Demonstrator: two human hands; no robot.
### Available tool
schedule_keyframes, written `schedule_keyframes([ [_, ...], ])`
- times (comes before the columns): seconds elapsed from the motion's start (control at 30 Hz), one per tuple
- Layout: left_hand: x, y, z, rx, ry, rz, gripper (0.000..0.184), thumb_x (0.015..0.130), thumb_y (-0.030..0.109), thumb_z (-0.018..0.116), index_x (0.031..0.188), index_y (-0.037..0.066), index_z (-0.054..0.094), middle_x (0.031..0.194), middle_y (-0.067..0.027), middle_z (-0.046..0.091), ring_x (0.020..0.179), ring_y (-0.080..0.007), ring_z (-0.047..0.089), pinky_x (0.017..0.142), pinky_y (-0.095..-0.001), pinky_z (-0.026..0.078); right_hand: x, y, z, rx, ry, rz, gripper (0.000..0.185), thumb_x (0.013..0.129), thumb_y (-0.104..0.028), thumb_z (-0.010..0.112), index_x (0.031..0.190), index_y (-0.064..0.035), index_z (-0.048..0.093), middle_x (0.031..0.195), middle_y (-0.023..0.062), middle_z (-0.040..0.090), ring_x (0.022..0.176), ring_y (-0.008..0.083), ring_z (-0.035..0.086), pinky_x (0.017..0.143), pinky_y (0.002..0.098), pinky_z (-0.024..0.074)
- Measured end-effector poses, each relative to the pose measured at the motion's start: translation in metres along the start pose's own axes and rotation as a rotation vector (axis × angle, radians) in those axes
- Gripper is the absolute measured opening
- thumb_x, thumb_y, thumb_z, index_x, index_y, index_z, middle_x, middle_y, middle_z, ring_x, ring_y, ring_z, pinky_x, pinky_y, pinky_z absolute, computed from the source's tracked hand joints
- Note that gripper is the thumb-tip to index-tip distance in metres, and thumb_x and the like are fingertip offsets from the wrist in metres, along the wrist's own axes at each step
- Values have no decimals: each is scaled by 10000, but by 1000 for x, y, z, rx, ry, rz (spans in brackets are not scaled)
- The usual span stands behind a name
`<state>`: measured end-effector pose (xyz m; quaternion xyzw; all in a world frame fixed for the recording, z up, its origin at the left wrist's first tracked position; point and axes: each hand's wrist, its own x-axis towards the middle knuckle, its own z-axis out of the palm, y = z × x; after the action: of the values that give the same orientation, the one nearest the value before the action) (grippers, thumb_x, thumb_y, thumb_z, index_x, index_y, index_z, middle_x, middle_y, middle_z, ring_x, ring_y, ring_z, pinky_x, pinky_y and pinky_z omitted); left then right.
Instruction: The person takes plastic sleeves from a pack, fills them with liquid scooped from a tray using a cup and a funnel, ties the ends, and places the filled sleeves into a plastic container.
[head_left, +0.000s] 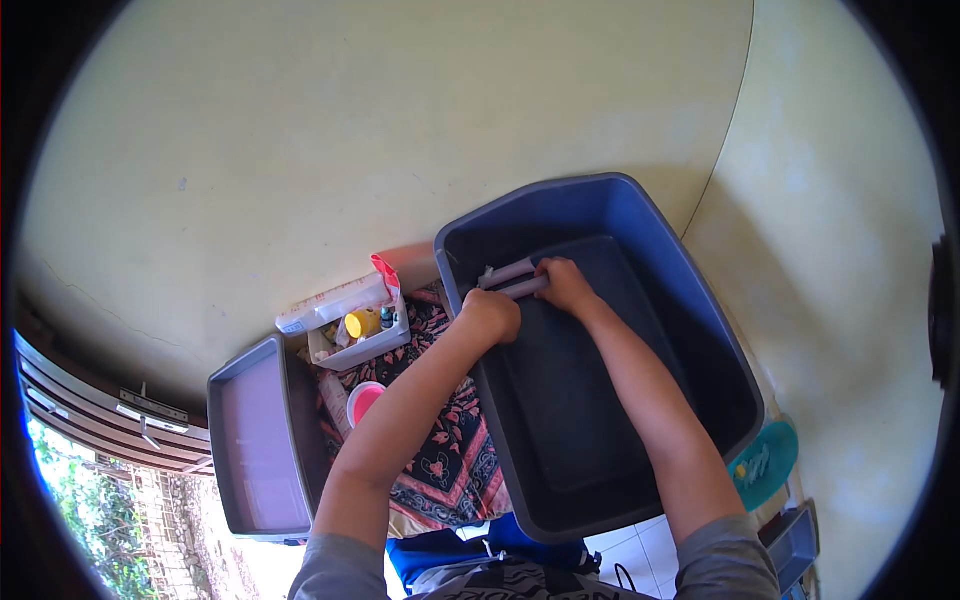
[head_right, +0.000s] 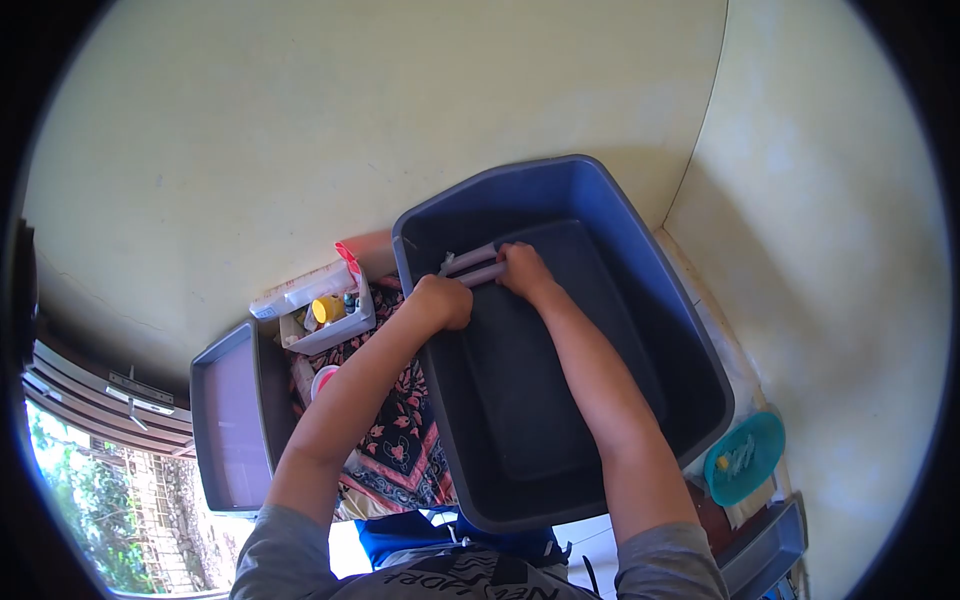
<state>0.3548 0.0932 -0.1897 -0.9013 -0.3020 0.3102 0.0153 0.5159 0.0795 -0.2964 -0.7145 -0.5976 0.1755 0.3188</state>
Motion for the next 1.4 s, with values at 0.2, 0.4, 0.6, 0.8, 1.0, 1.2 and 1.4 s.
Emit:
schedule_keyframes([
  [0.2,21,-7,5,49,-68,21,335,827,224,541,1084,74,695,1166,-122,654,1089,-254,623,944,-387,443,4,-2,3,-2,37,-9,346,630,-54,805,937,-50,646,1051,169,591,1001,383,599,872,439,503],
  [0.4,25,-8,9,69,-79,-39,362,852,308,564,1103,80,691,1199,-123,638,1135,-259,593,1000,-414,379,10,-6,6,28,76,-2,373,618,-44,811,947,-39,634,1045,176,606,1019,383,596,871,444,502],
  [0.6,29,-8,12,60,-88,-8,427,850,406,601,1110,78,687,1186,-120,644,1143,-269,582,1012,-422,370,13,-1,8,72,70,-44,364,658,14,756,987,-23,607,1037,179,633,1005,378,605,866,442,500],
  [0.8,34,-9,15,18,-28,-13,451,847,402,605,1152,75,664,1252,-131,602,1197,-286,534,1046,-438,343,12,7,10,68,111,-161,389,664,87,694,1028,0,588,974,187,647,845,303,658,770,397,523],
  [1.0,27,-8,10,171,27,-139,513,872,395,549,1244,46,602,1345,-171,526,1287,-307,457,1127,-485,194,11,2,7,53,166,-156,368,686,66,690,1033,-4,591,944,190,666,865,333,658,788,406,522],
  [1.2,29,-8,8,133,-65,-157,502,880,385,524,1247,52,602,1337,-166,537,1318,-303,428,1141,-487,154,8,-2,2,43,64,-85,312,736,20,694,1027,-19,590,961,203,659,958,380,623,840,435,504],
  [1.4,17,-8,7,96,45,-126,503,874,434,567,1198,56,633,1272,-150,589,1282,-283,465,1131,-486,182,4,-3,1,73,54,-56,312,731,20,696,1022,-20,591,1000,197,653,982,377,618,858,428,503],
])
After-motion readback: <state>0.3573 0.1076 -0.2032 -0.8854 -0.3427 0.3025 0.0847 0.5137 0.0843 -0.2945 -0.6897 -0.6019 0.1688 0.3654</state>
